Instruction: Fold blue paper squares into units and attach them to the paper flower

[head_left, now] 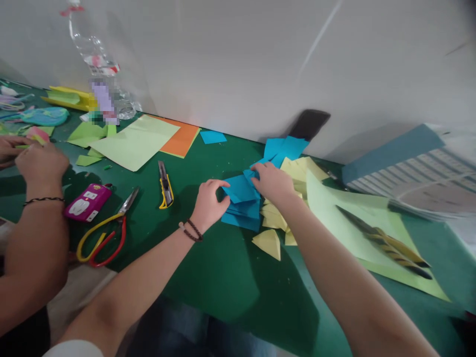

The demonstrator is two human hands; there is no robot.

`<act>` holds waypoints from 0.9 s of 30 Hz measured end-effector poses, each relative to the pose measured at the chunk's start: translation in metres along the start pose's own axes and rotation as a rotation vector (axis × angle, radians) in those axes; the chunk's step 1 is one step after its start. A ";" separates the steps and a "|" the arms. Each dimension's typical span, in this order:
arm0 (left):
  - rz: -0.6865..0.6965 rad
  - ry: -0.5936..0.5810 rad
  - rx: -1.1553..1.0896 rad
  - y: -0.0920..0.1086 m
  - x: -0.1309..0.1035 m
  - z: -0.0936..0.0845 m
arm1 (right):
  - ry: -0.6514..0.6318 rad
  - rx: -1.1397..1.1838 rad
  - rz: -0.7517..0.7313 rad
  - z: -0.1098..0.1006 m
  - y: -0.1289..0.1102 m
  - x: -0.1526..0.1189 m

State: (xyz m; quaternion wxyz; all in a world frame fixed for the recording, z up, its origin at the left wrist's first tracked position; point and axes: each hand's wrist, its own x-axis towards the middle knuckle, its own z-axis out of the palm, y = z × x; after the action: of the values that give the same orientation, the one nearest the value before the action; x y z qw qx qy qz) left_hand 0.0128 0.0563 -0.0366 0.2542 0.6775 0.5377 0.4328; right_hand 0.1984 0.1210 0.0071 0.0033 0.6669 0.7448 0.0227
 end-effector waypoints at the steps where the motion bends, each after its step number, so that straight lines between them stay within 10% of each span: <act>1: 0.015 -0.011 0.027 -0.002 0.000 0.001 | 0.000 -0.014 0.001 -0.001 0.002 -0.001; 15: 0.440 0.001 0.333 -0.011 -0.001 0.013 | 0.207 -0.035 -0.104 -0.007 0.011 -0.016; 21: 0.607 0.067 0.243 0.009 -0.004 -0.001 | 0.593 0.251 -0.250 -0.009 0.019 -0.077; 27: 0.884 0.036 0.178 0.045 -0.021 -0.015 | 0.619 0.553 -0.496 0.006 0.005 -0.146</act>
State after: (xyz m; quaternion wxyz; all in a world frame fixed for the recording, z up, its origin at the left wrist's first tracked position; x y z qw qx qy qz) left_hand 0.0221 0.0209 0.0007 -0.0237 0.8536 0.2363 0.4636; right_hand 0.2192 -0.0234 -0.0021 -0.3905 0.4070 0.8255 0.0200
